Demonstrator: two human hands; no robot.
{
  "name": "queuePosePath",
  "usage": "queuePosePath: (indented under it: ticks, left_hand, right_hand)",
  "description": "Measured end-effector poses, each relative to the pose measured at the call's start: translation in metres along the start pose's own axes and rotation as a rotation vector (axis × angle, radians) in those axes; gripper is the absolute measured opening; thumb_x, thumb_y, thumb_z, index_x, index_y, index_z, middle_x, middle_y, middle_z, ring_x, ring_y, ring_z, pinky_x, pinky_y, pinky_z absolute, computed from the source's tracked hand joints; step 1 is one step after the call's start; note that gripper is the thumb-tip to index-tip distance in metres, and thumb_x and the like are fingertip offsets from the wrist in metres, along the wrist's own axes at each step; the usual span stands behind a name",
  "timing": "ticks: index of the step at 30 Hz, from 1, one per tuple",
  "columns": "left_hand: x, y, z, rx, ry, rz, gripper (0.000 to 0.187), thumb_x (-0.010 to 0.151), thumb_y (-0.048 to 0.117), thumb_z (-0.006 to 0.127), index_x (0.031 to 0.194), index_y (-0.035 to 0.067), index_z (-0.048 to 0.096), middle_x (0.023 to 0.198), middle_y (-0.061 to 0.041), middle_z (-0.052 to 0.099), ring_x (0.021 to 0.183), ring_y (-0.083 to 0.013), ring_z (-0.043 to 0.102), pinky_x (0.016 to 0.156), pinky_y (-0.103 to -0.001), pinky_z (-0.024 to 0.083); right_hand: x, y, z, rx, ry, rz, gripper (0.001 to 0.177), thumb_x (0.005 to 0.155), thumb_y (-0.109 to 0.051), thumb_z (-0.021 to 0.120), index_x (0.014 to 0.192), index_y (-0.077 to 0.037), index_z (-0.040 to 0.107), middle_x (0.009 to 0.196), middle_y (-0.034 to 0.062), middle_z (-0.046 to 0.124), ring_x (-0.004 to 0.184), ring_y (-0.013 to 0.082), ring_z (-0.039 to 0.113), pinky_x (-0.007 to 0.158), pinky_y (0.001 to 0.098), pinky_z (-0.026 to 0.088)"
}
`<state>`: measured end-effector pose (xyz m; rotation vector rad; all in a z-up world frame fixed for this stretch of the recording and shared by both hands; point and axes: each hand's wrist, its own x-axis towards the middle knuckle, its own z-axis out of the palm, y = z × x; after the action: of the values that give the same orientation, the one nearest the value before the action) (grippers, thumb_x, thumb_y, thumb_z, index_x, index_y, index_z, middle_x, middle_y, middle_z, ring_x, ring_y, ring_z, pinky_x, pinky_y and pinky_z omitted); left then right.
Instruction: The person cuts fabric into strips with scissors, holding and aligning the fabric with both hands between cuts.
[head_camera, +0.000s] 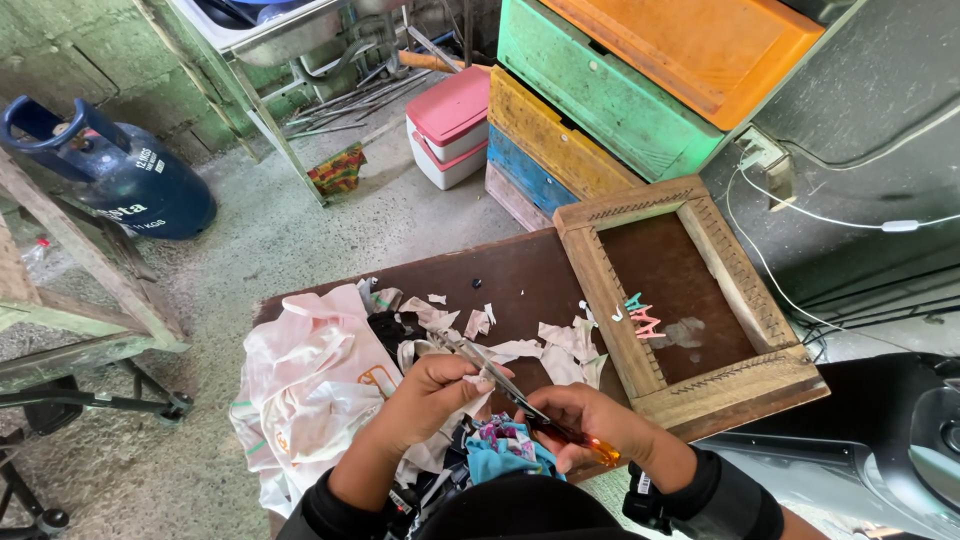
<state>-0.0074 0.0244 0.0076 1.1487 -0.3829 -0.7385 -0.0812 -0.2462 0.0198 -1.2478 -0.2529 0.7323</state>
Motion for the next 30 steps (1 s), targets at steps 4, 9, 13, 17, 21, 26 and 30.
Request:
queuePosePath:
  ticks: [4,9,13,17,21,26,30]
  left_hand:
    - [0.001,-0.012,-0.005,0.0,-0.013,0.038,0.021,0.098,0.005,0.067,0.116,-0.003,0.076,0.089,-0.002,0.072,0.079,-0.0081,0.065,0.073,-0.025,0.054]
    - [0.001,-0.024,-0.007,0.034,0.011,0.03,0.017,0.098,0.005,0.069,0.111,-0.004,0.077,0.088,-0.002,0.074,0.08,-0.0068,0.064,0.074,-0.024,0.053]
    - [0.006,-0.028,-0.005,0.097,0.036,0.04,0.018,0.098,0.005,0.069,0.112,-0.003,0.077,0.089,0.0,0.074,0.082,-0.0044,0.062,0.075,-0.023,0.052]
    - [0.017,-0.03,0.01,0.33,0.066,0.016,0.021,0.096,0.011,0.069,0.113,0.002,0.077,0.09,-0.001,0.076,0.08,-0.0058,0.065,0.072,-0.025,0.054]
    - [0.036,-0.024,0.017,0.867,0.12,0.018,0.022,0.099,0.022,0.066,0.108,0.005,0.077,0.087,-0.011,0.076,0.079,-0.0233,0.069,0.071,-0.036,0.054]
    - [0.046,-0.017,0.029,1.285,0.205,0.219,0.024,0.096,0.027,0.066,0.105,0.006,0.074,0.083,-0.015,0.072,0.078,-0.0351,0.069,0.069,-0.045,0.053]
    - [0.044,0.027,0.042,1.287,0.233,0.313,0.022,0.09,0.031,0.07,0.09,0.009,0.074,0.08,-0.012,0.071,0.077,-0.034,0.069,0.066,-0.044,0.054]
  right_hand:
    - [0.0,-0.006,0.003,0.048,-0.046,0.042,0.087,0.063,-0.054,0.095,0.124,-0.001,0.063,0.079,-0.0028,0.061,0.07,0.0049,0.057,0.063,0.0203,0.046]
    - [-0.009,0.019,-0.014,0.008,-0.02,-0.007,0.083,0.069,-0.049,0.096,0.125,0.004,0.067,0.081,-0.002,0.062,0.071,0.0044,0.056,0.067,0.0201,0.047]
    - [-0.011,0.027,-0.015,0.006,0.044,0.063,0.076,0.068,-0.04,0.1,0.118,0.006,0.066,0.088,-0.0003,0.065,0.075,0.0047,0.058,0.068,0.0208,0.048]
    - [-0.012,0.009,-0.011,0.102,-0.004,0.017,0.074,0.073,-0.037,0.095,0.127,0.0,0.059,0.086,0.0004,0.065,0.076,0.0083,0.062,0.07,0.0216,0.053]
    - [-0.006,0.028,-0.051,-0.196,0.272,0.052,0.076,0.076,-0.032,0.089,0.139,-0.006,0.055,0.085,0.0057,0.067,0.076,0.0156,0.067,0.067,0.0292,0.059]
    - [0.003,0.047,-0.083,-0.796,0.69,0.328,0.085,0.076,-0.04,0.086,0.145,-0.012,0.045,0.098,0.01,0.075,0.088,0.0235,0.072,0.079,0.0369,0.057]
    - [0.014,0.073,-0.094,-1.001,0.672,0.658,0.081,0.081,-0.041,0.078,0.148,-0.013,0.042,0.1,0.0162,0.075,0.095,0.0345,0.072,0.084,0.0431,0.055]
